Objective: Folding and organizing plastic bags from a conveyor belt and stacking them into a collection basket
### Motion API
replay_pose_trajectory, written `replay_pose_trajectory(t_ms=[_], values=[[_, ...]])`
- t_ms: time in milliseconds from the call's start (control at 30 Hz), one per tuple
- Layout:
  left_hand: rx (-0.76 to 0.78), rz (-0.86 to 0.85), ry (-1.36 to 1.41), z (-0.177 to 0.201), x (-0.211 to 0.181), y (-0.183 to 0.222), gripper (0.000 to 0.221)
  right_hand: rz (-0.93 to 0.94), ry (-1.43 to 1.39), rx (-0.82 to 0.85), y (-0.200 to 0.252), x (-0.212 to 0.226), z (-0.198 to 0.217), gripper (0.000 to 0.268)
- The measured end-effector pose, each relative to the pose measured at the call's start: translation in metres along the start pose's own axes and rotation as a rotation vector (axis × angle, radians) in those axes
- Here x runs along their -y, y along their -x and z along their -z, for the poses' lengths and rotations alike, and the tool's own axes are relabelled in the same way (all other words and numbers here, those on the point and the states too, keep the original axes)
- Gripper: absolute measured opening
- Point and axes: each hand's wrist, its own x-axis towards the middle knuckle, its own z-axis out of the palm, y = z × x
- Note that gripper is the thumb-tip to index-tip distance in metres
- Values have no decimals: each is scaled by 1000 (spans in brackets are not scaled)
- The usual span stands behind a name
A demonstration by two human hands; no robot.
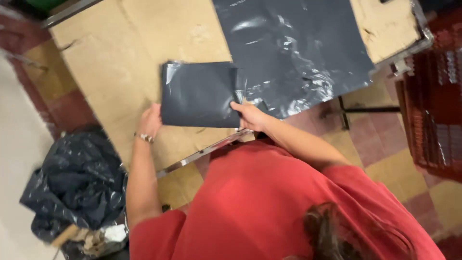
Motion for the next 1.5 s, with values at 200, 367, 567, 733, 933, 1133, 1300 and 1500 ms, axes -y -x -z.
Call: replay_pose_trajectory(t_ms=[200, 367, 567, 733, 933, 1133, 1300, 1500], values=[[-364, -440, -646, 33, -21, 18, 39, 305, 419, 51, 81, 87, 42, 28], [-703, -857, -1036, -94, -164, 142, 33, 825, 847, -511, 114, 207, 191, 7], [-50, -1061, -1259, -365, -238, 195, 53, 679, 1305, -996, 95, 260, 295, 44], [-253, -1374, -1264, -461, -199, 157, 50, 383, 1314, -1013, 83, 276, 281, 68], [-338, -1668, -1143, -467, -206, 176, 18, 381, 1301, -1040, 67, 292, 284, 75], [-317, -1700, -1046, -480, -137, 141, 22, 399, 1326, -965, 72, 302, 273, 83], [-292, -1544, -1075, -480, -107, 132, 7, 329, 1351, -883, 60, 304, 285, 80], [-1, -1299, -911, -434, -146, 165, 64, 412, 1219, -722, 48, 297, 305, 67]])
